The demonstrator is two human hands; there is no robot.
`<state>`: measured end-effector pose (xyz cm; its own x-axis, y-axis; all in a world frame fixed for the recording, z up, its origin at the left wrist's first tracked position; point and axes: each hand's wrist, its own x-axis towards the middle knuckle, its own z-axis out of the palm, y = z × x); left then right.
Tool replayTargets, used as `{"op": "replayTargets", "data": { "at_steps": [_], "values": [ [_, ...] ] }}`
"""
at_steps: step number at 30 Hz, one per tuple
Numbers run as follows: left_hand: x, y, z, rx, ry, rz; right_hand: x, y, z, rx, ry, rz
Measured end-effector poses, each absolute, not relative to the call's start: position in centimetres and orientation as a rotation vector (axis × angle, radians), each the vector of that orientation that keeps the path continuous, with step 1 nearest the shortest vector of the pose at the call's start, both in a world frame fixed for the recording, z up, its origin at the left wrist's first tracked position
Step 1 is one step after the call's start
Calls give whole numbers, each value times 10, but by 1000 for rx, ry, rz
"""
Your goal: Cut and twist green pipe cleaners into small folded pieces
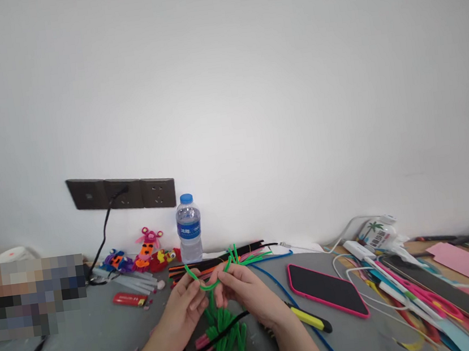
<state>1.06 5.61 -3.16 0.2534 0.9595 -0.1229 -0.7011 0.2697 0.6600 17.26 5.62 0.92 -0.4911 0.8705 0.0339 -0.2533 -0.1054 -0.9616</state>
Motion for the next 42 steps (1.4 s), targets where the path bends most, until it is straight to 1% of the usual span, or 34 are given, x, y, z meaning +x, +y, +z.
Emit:
{"op": "replayTargets", "data": {
  "at_steps": [7, 16, 34, 42],
  "values": [
    [11, 56, -32, 607, 571, 1167, 177, 63, 5, -836, -1172, 1593],
    [12, 52, -33, 773, 624, 1069, 176, 69, -1, -968, -1268, 1338],
    [11, 55, -38, 1034, 766, 1025, 175, 70, -6, -939, -1211, 1508],
    [14, 52, -34, 1003, 767, 1074, 173, 69, -10, -873, -1244, 1558]
  ]
}}
